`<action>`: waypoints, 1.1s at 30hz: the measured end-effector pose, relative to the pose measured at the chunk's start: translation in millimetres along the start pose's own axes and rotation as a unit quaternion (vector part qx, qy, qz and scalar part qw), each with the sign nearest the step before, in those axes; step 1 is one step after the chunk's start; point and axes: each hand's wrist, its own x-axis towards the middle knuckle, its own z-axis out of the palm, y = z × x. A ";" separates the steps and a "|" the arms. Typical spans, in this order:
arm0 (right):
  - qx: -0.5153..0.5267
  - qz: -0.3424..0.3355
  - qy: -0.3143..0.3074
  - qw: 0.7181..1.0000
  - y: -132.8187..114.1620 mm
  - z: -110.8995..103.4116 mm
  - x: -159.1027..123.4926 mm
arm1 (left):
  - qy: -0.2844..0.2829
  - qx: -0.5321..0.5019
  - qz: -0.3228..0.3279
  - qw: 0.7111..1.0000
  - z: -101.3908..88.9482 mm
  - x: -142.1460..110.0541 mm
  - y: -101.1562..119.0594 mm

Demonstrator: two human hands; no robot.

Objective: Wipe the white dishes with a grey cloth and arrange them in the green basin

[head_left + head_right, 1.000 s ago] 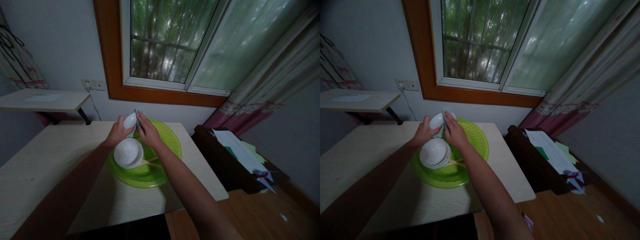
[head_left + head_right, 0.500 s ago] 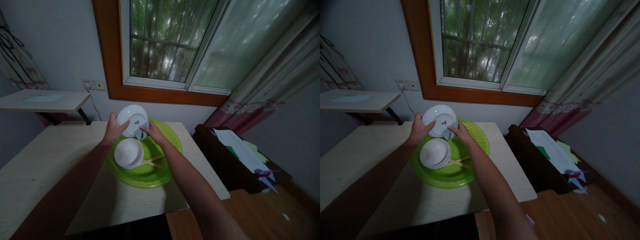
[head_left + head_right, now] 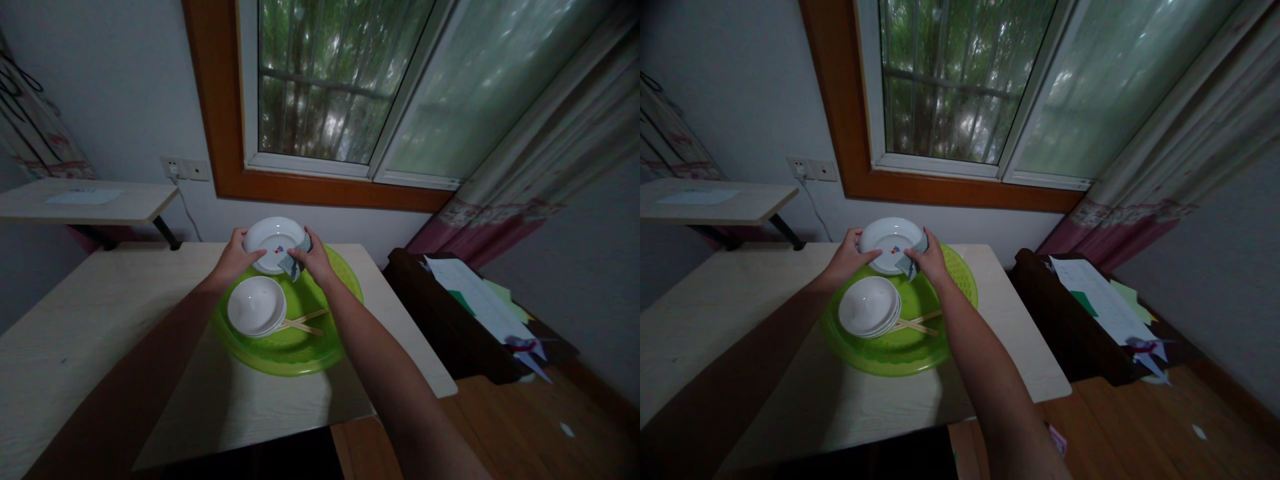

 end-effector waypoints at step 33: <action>-0.144 -0.250 -0.121 0.950 -24.7 13.2 -19.9 | -0.117 0.107 0.003 0.987 -1.5 -8.3 12.0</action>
